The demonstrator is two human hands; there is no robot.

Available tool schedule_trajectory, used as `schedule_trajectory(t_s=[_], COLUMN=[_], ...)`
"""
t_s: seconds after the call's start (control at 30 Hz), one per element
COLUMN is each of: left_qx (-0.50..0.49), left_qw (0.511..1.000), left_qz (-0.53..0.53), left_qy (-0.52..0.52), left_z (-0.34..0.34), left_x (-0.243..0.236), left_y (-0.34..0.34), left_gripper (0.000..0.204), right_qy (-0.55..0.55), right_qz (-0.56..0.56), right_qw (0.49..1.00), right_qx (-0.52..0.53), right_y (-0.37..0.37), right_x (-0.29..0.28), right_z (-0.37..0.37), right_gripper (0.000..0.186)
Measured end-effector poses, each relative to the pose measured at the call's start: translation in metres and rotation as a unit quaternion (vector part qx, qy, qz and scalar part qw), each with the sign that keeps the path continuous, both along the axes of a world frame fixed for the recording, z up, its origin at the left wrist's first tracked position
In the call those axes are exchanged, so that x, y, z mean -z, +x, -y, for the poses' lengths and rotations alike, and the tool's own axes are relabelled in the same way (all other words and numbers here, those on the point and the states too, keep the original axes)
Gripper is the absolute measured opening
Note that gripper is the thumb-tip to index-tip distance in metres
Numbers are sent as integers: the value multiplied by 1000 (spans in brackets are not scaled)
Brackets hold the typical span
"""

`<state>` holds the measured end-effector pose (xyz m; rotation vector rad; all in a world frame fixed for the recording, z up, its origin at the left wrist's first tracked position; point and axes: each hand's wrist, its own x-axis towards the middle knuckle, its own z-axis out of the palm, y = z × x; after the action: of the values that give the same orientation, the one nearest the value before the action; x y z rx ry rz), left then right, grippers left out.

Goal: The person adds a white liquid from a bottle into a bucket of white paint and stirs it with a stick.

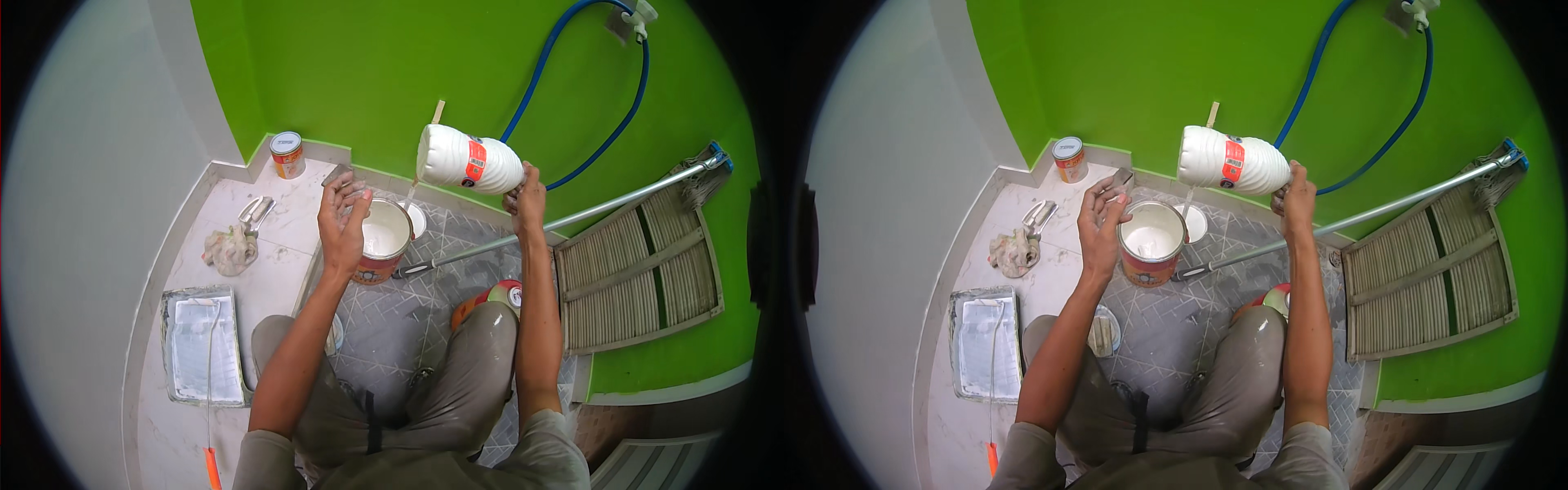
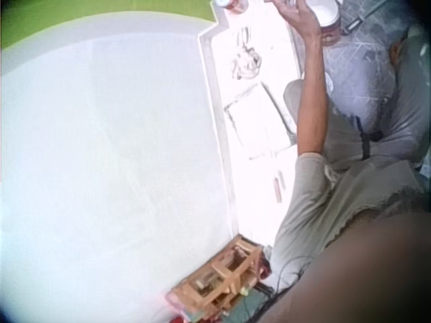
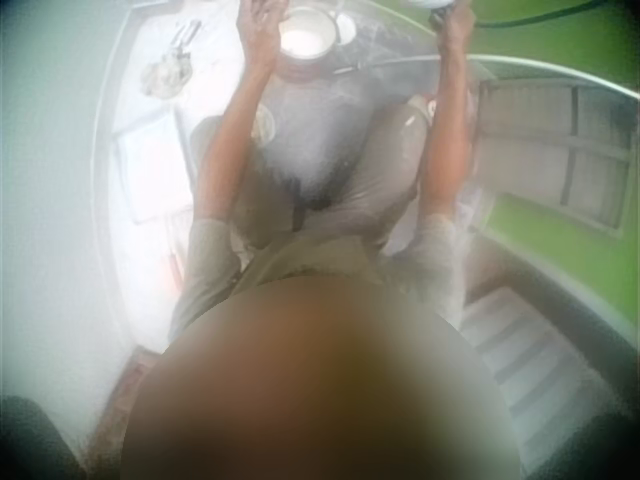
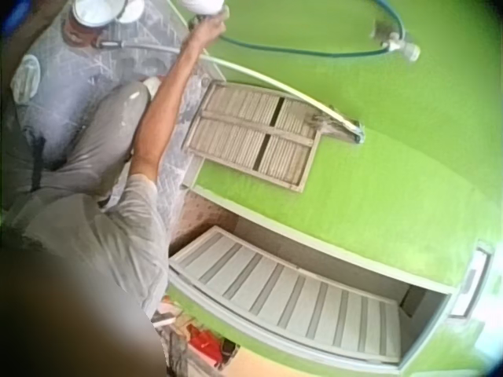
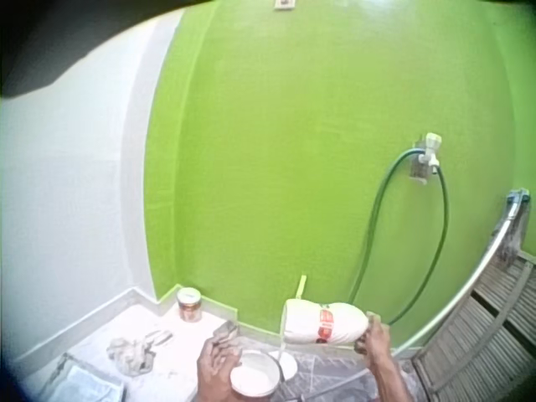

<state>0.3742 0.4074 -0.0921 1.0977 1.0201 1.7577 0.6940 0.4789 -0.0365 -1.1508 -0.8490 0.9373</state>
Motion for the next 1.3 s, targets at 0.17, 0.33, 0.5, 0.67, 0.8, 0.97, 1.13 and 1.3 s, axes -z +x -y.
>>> schedule_trajectory(t_s=[0.17, 0.33, 0.5, 0.67, 0.8, 0.97, 1.13, 1.3], left_qx=[5, 9, -24, -111, -76, -88, -78, -30], left_qw=[999, 1000, 989, 858, 883, 940, 948, 955], left_qz=[-36, -3, -134, -466, -426, -323, -307, -294], left_qy=[3, 11, 51, 182, 182, 64, 35, 10], left_z=[0, 0, 6, 24, 28, 30, 32, 36], left_x=[-1, 0, -5, -12, 10, 17, 15, 9], left_y=[-2, -2, 0, 14, 49, 58, 50, 50], left_gripper=[49, 54, 71, 107, 127, 116, 106, 98], right_qy=[3, 1, -14, 109, 84, 86, 93, 93], right_qz=[10, 24, 84, 484, 601, 630, 664, 678], right_qw=[1000, 999, 996, 868, 792, 763, 729, 709], right_qx=[-8, -24, -28, -30, -61, -114, -137, -170], right_y=[-2, -5, 3, -46, -98, -120, -122, -113], right_x=[1, 7, 15, -17, -41, -49, -52, -54], right_z=[2, 2, 1, 26, 49, 59, 54, 49], right_gripper=[42, 42, 50, 57, 58, 62, 70, 72])
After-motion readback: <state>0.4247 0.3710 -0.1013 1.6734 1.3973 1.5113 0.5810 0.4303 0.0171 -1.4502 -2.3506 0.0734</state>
